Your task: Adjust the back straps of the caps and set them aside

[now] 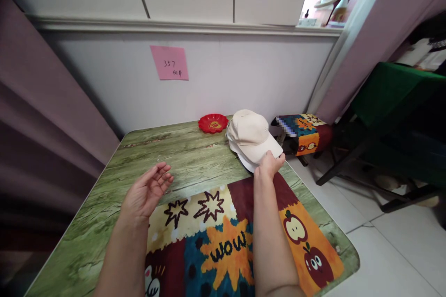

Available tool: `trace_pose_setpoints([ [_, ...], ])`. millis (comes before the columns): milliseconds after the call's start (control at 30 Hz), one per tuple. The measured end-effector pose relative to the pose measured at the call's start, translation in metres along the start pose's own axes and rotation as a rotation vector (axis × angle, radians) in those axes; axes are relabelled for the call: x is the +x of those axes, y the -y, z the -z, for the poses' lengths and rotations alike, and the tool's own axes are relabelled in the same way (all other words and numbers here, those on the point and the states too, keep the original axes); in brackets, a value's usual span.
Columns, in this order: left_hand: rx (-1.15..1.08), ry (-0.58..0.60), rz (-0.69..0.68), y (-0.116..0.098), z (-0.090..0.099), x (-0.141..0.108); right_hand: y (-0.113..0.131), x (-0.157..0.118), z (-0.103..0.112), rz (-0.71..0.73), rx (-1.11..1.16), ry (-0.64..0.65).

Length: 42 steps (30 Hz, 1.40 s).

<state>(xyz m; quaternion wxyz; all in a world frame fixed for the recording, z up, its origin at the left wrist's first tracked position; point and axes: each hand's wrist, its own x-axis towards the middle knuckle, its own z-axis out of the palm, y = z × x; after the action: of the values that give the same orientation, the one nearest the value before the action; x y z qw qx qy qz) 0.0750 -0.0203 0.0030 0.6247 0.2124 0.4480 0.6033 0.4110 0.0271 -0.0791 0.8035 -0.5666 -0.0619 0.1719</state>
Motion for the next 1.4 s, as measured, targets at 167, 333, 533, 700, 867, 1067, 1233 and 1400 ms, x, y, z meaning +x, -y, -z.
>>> trace_pose_setpoints([
  [167,0.003,-0.011,0.007,0.000,0.000,0.001,0.016,-0.001,0.001,-0.045,-0.066,-0.146],
  [333,0.016,-0.009,0.015,0.003,-0.003,0.000,0.040,-0.015,0.005,0.505,-0.510,-0.211],
  [533,0.017,-0.013,0.021,0.004,-0.004,0.000,0.034,-0.045,0.000,0.558,-1.101,0.300],
  [700,0.000,0.005,0.012,0.006,0.000,0.002,0.018,-0.042,0.006,0.452,-1.240,0.347],
  [867,-0.001,0.035,-0.008,0.010,0.002,0.002,0.008,-0.038,0.010,0.492,-1.193,0.323],
  [1067,0.040,0.038,-0.037,0.011,0.004,0.000,0.009,-0.040,0.008,0.525,-1.156,0.296],
  [1233,0.282,0.021,-0.271,0.012,-0.006,-0.012,0.048,-0.080,-0.009,0.868,-0.834,0.370],
  [1400,0.477,0.071,-0.492,0.012,-0.029,-0.041,0.072,-0.152,-0.020,1.034,-0.655,0.849],
])
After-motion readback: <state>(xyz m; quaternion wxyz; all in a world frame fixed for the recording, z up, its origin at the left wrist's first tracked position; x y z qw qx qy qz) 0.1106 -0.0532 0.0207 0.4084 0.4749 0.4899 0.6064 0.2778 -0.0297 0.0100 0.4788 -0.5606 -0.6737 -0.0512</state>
